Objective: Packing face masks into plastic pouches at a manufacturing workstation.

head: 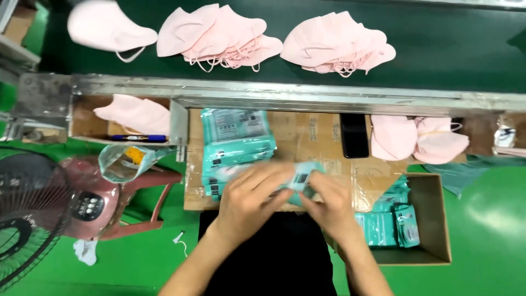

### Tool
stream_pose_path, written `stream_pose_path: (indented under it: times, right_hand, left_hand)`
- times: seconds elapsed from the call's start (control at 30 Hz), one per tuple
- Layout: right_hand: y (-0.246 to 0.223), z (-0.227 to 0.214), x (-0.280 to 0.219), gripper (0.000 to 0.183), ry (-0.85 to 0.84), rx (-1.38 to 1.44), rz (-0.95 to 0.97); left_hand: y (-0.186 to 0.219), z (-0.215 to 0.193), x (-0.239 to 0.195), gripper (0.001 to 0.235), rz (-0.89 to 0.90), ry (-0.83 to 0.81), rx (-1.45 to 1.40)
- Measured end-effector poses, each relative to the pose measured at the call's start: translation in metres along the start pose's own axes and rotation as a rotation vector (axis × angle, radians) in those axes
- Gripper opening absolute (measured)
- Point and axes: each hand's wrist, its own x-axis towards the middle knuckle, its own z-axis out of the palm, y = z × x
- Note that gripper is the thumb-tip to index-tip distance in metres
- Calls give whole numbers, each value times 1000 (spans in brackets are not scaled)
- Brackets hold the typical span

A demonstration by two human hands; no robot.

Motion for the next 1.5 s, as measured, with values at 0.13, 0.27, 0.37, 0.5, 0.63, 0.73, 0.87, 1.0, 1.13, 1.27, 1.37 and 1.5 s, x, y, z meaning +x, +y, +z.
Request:
stream_pose_path:
  times: [0.13, 0.27, 0.37, 0.5, 0.63, 0.73, 0.87, 1.0, 1.13, 1.27, 1.37, 1.5]
  right_hand:
    - [-30, -7, 18, 42, 334, 201, -354]
    - [57, 15, 9, 20, 339, 883, 117]
    - [79, 22, 5, 8, 310, 1076, 151]
    - [70, 18, 9, 4, 307, 1043, 191]
    - [58, 12, 11, 4, 216, 1175, 222]
    - [79, 19, 4, 4, 114, 1173, 291]
    - [80, 14, 8, 3, 146, 1300, 314]
    - [66, 0, 19, 13, -82, 1197, 200]
    - [79, -48, 47, 16, 435, 659, 280]
    - [64, -145, 105, 18, 931, -58, -187]
    - [65, -172, 127, 38, 803, -376, -335]
    - [91, -141, 124, 41, 668, -299, -372]
  left_hand:
    - [-7, 11, -6, 14, -160, 146, -144]
    - [-23, 29, -25, 9, -430, 296, -239]
    - [-32, 34, -35, 4, -465, 275, -233]
    - [-32, 40, -32, 5, -578, 235, -279]
    - [-23, 39, -15, 6, -421, 139, -267]
    - [-25, 46, -10, 7, -389, 83, -305]
    - [-26, 54, -2, 12, -414, -67, -468]
    - [-28, 72, 14, 11, -379, -167, -399]
    - [-39, 115, 64, 39, -391, -161, -431]
    - [-103, 203, 134, 83, -9, 8, -37]
    - [-116, 259, 192, 98, 31, -101, 324]
    - [-182, 340, 208, 61, 59, -221, 609]
